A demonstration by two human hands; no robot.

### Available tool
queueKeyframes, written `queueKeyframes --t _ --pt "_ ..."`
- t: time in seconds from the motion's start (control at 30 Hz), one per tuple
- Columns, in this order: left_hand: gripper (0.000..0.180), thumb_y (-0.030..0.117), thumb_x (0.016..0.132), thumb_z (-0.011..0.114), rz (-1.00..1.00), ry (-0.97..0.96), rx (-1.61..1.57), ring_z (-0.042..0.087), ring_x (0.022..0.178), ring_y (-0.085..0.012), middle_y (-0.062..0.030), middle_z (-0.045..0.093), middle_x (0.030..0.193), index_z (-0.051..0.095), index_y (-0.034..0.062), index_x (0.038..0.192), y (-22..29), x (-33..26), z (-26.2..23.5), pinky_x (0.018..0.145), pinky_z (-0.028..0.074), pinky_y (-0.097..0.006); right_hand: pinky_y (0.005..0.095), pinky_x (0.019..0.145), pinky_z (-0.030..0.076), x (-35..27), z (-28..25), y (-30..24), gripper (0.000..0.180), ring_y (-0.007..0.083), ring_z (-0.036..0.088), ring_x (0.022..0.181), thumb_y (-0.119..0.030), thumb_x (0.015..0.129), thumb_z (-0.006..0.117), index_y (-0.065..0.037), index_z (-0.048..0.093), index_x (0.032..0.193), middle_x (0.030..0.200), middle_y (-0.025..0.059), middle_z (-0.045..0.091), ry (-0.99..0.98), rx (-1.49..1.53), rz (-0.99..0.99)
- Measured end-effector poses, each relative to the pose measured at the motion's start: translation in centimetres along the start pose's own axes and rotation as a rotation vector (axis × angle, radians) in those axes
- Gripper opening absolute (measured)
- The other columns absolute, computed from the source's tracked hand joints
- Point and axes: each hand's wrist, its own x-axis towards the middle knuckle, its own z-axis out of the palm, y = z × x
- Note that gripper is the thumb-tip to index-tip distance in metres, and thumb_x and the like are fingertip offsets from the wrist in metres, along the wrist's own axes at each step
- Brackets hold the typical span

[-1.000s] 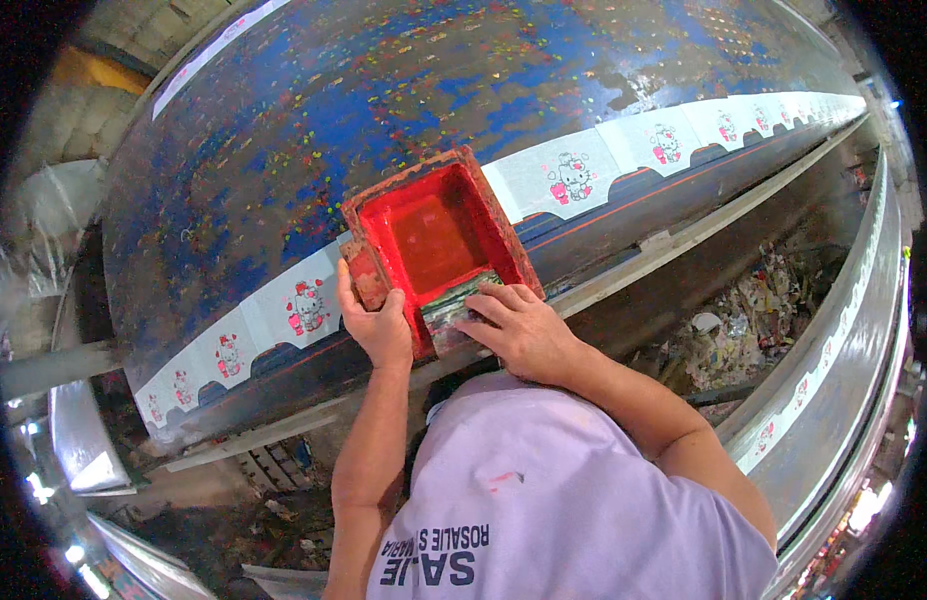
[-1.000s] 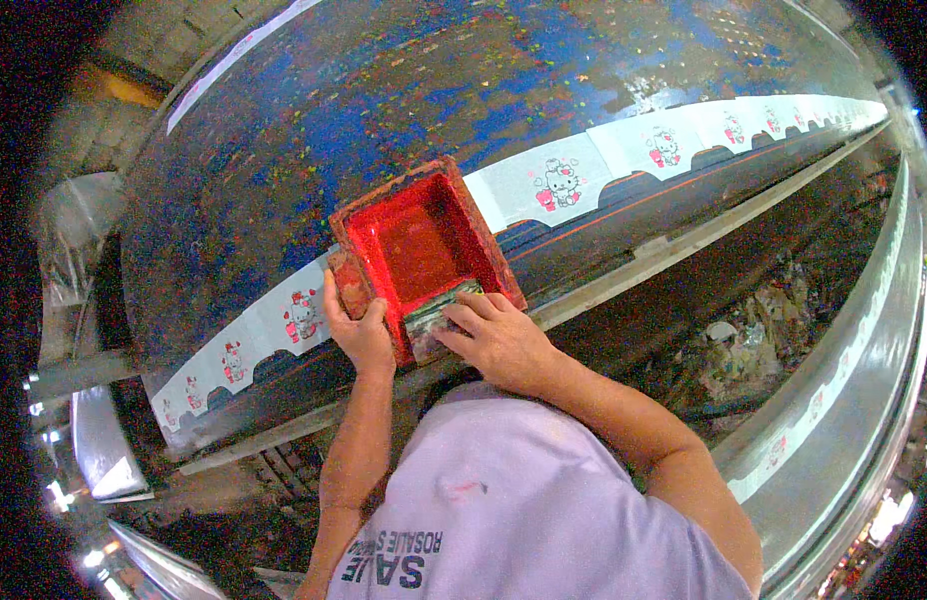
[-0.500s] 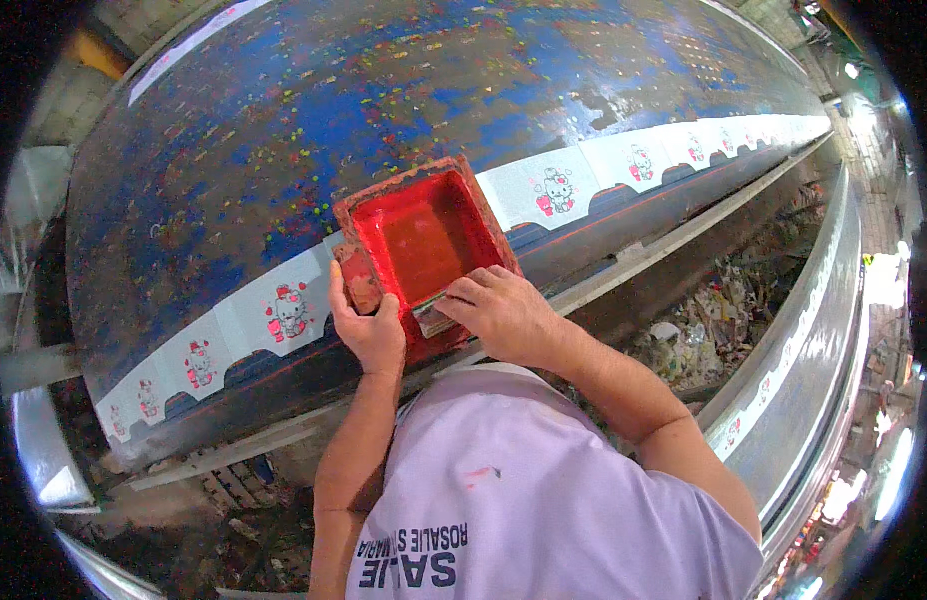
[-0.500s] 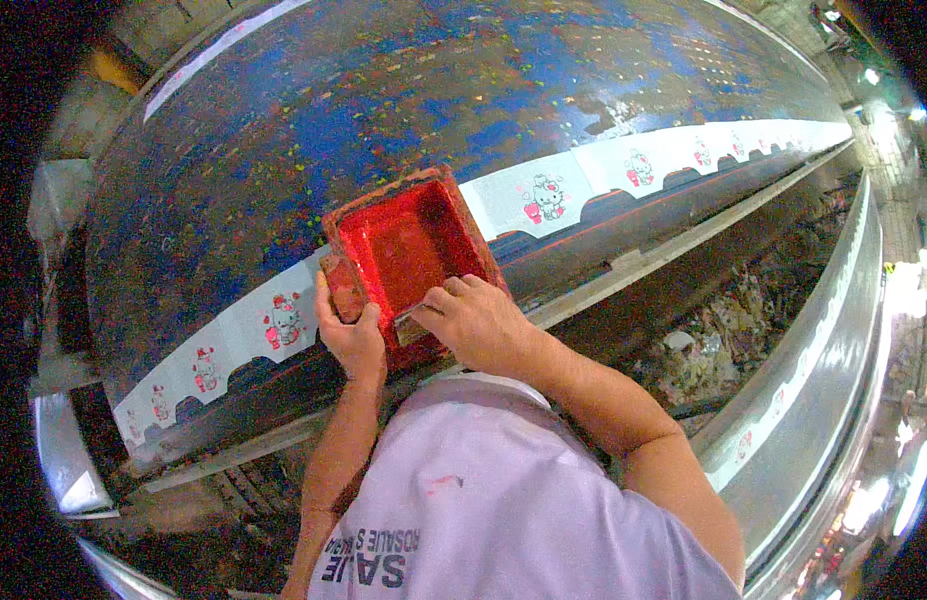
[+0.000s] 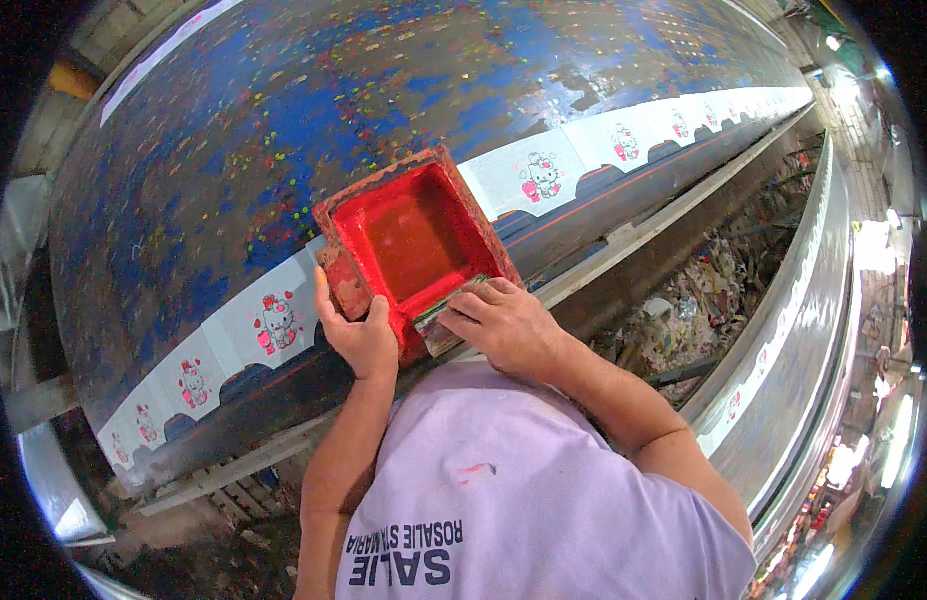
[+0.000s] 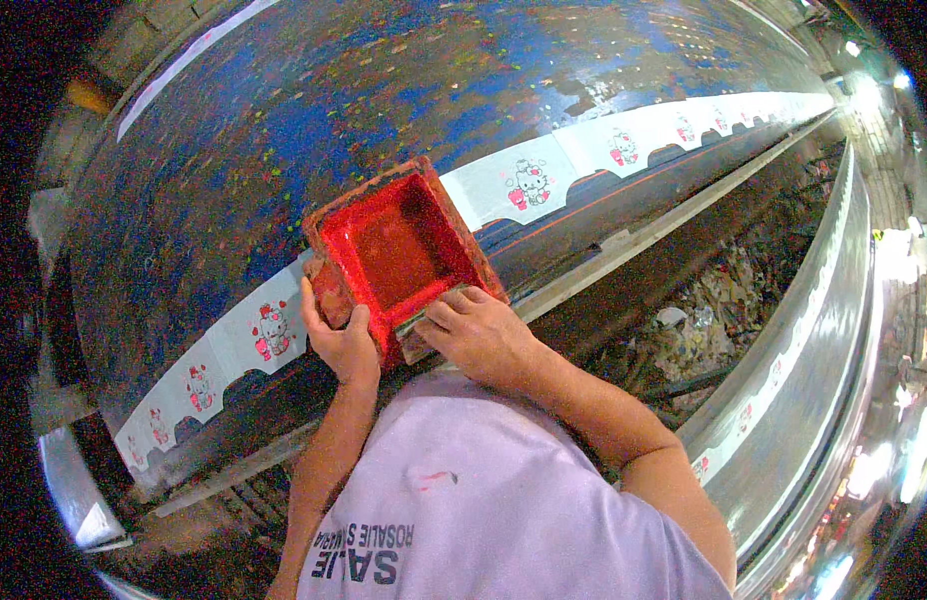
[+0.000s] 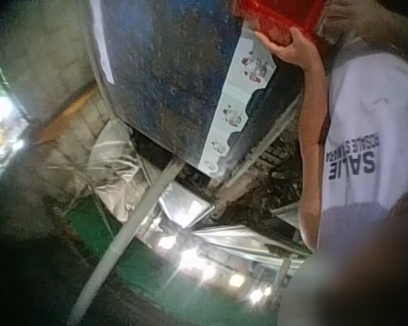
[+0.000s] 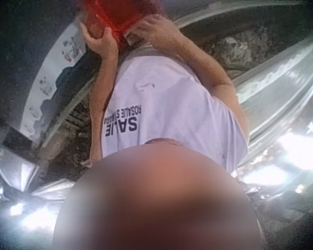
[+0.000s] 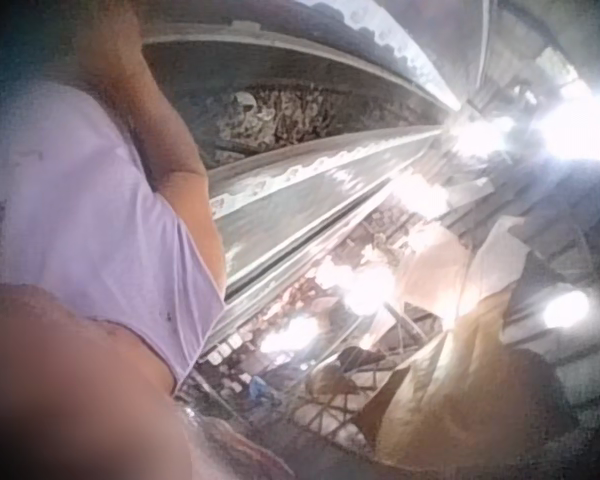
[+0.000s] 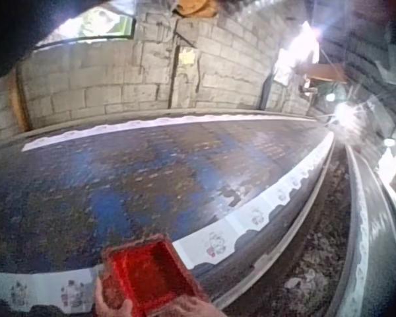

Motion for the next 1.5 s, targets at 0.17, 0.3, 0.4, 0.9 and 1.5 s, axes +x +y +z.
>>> queueKeyframes --t 0.17,0.3,0.4,0.9,1.5 --pt "0.080 -0.002 0.103 0.073 0.032 0.006 -0.026 0.061 0.147 -0.0260 -0.0180 0.057 0.165 0.039 -0.0041 0.176 -0.5 0.2 -0.6 0.126 0.049 -0.041 0.0498 0.112 0.055 1.1 1.6 1.2 0.040 0.0313 0.069 0.129 -0.017 0.095 0.069 -0.013 0.078 0.134 0.132 0.0085 0.072 0.079 -0.018 0.019" --pt "0.077 0.001 0.106 0.071 0.030 -0.012 0.021 0.061 0.145 -0.0262 -0.0189 0.056 0.166 0.039 -0.0055 0.175 -0.8 0.1 -0.7 0.126 0.049 -0.042 0.0507 0.108 0.056 5.1 2.5 3.5 0.036 0.0319 0.071 0.123 -0.017 0.095 0.070 -0.012 0.080 0.129 0.128 0.0090 0.074 0.218 -0.057 -0.001" --pt "0.076 0.003 0.106 0.073 0.055 -0.019 0.076 0.061 0.146 -0.0267 -0.0193 0.057 0.166 0.040 -0.0060 0.174 -1.0 0.3 -0.8 0.126 0.048 -0.041 0.0496 0.108 0.057 8.8 1.8 5.5 0.040 0.0341 0.072 0.124 -0.006 0.091 0.072 -0.010 0.080 0.130 0.130 0.0100 0.076 0.224 -0.033 -0.008" --pt "0.078 0.005 0.107 0.077 0.134 -0.038 0.160 0.055 0.157 -0.0331 -0.0238 0.051 0.173 0.040 -0.0064 0.175 -1.3 0.1 -1.1 0.132 0.042 -0.045 0.0543 0.110 0.058 14.4 -1.1 7.9 0.041 0.0404 0.074 0.122 0.001 0.090 0.074 -0.008 0.084 0.128 0.122 0.0166 0.078 -0.083 0.067 0.066" --pt "0.091 -0.006 0.095 0.078 0.072 -0.013 0.219 0.059 0.152 -0.0280 -0.0212 0.053 0.171 0.039 -0.0036 0.177 0.4 -0.1 -0.2 0.128 0.048 -0.042 0.0508 0.107 0.054 1.2 1.2 1.7 0.034 0.0351 0.067 0.125 -0.023 0.095 0.074 -0.015 0.081 0.127 0.123 0.0100 0.071 0.004 0.120 -0.067"
